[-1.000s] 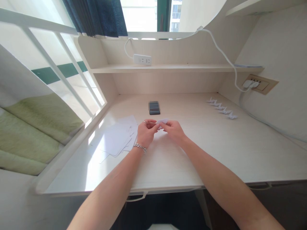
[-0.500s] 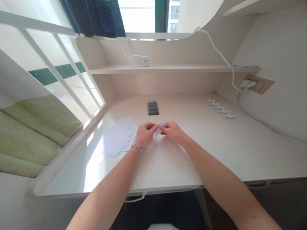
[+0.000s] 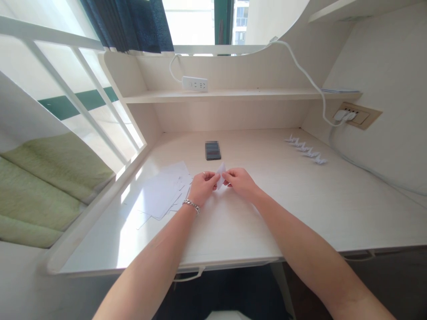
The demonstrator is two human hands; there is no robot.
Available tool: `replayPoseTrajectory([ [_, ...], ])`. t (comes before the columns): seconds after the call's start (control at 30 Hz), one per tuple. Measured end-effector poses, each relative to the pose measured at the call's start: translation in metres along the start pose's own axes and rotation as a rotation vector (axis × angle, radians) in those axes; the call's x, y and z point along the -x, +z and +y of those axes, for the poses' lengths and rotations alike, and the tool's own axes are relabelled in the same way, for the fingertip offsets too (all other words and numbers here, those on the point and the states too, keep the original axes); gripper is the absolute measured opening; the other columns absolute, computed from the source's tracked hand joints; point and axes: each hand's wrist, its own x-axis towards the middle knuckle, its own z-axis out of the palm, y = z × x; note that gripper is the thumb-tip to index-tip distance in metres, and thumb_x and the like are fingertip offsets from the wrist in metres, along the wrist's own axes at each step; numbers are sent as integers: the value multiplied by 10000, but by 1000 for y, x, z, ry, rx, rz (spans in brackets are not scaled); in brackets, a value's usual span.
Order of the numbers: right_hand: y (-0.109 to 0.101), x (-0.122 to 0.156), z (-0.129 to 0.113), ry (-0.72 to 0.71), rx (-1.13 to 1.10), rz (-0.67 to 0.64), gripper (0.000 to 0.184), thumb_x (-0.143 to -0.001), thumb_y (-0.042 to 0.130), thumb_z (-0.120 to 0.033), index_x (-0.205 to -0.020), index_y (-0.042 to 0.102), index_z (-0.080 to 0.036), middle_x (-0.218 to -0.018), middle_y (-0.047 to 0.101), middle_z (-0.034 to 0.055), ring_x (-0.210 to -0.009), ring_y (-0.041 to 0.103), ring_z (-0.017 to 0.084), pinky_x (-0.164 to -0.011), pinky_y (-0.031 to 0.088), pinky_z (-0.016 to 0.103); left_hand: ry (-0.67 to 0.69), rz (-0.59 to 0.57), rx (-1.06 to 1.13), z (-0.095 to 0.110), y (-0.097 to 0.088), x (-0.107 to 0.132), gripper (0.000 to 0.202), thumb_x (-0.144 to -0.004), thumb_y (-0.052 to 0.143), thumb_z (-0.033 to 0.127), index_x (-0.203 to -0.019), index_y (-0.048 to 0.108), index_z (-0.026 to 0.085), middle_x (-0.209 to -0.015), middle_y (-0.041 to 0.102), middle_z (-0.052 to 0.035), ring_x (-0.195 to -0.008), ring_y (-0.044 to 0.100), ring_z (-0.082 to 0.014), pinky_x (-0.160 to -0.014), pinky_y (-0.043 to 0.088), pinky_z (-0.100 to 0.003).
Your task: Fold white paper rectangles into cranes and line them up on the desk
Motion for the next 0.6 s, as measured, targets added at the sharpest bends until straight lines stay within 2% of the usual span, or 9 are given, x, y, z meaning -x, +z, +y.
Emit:
replayPoseTrajectory([
  [0.17, 1, 2, -6, 19, -54, -4, 305, -838, 549, -381, -646, 635, -159, -688, 660, 64, -664, 596, 159, -642, 480, 288, 25, 4, 10, -2, 0, -2, 295, -658, 754, 423, -712, 677, 143, -632, 652, -39, -569, 556, -123, -564, 445, -254],
  [0.37, 6, 7, -18, 100, -202, -12, 209, -792, 606, -349, -689, 616, -167, -734, 651, 48, -710, 597, 153, -642, 490, 279, 35, 46, 79, -8, 1, -4, 321, -665, 746, 436, -735, 655, 137, -648, 645, -26, -587, 562, -118, -595, 467, -262],
  [0.5, 7, 6, -16, 60, -253, 3, 237, -758, 630, -342, -606, 575, -168, -617, 595, 20, -619, 551, 134, -658, 486, 302, 30, 6, 134, -7, 2, -3, 302, -672, 740, 419, -725, 634, 141, -657, 639, -21, -593, 574, -123, -599, 468, -268],
  [0.6, 6, 6, -16, 26, -244, 4, 249, -736, 654, -374, -613, 583, -169, -612, 594, 19, -617, 550, 139, -649, 478, 303, 39, -54, 145, -5, 1, -2, 340, -670, 748, 449, -747, 649, 134, -662, 647, -31, -598, 584, -126, -614, 472, -275],
])
